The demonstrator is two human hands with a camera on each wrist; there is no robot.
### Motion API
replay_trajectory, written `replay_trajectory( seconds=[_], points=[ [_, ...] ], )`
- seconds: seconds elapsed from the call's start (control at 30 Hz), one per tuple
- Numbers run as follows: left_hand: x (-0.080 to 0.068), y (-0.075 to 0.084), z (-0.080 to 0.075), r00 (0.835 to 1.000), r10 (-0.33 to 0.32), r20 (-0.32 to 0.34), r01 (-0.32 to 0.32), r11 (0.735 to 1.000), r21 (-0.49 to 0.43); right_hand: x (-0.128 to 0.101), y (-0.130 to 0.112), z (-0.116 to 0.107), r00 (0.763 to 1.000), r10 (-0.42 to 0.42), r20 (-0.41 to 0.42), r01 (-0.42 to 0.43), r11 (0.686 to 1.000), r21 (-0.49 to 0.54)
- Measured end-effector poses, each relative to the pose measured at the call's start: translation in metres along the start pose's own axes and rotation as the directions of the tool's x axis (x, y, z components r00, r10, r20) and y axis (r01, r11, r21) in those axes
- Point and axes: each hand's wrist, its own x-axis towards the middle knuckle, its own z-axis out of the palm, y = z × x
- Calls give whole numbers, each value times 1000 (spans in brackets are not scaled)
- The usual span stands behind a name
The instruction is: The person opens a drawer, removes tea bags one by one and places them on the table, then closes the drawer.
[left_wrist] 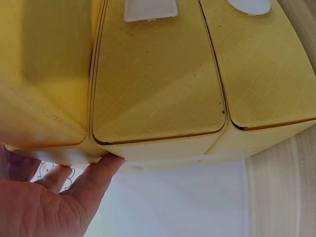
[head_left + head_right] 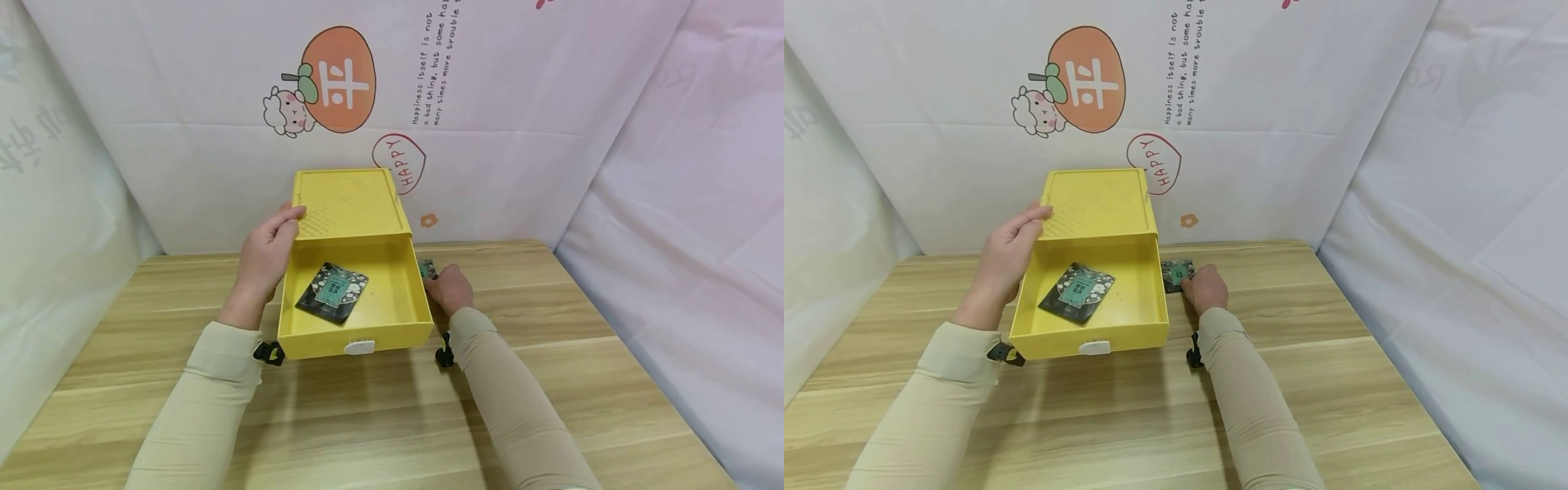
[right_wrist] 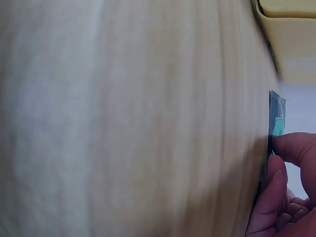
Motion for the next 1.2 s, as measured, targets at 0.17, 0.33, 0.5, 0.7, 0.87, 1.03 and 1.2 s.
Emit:
replay_trajectory(
  seconds=[0.17,0.33,0.5,0.7,0.87,1.03,1.2],
  points=[
    [0,0,0,1000,3,-5,-3,1000,7,-4,0,-1,999,25,20,-26,1000,11],
    [0,1,0,1000,5,-4,-4,1000,13,-5,0,-1,999,39,26,-40,999,16],
    [-1,1,0,1000,2,-4,-2,1000,12,-4,1,-1,999,35,33,-36,999,5],
    [-1,1,-1,1000,0,-2,0,1000,6,-3,2,-1,999,18,32,-18,1000,-13],
    [-1,2,-1,1000,0,1,0,1000,-1,-4,2,-2,999,16,34,-16,1000,-4],
    [-1,2,-1,1000,0,5,0,1000,-7,-5,3,-3,998,20,56,-21,1000,20],
    [-1,1,0,1000,2,2,-2,1000,-5,-6,5,-5,999,-1,53,-2,998,68]
  ],
)
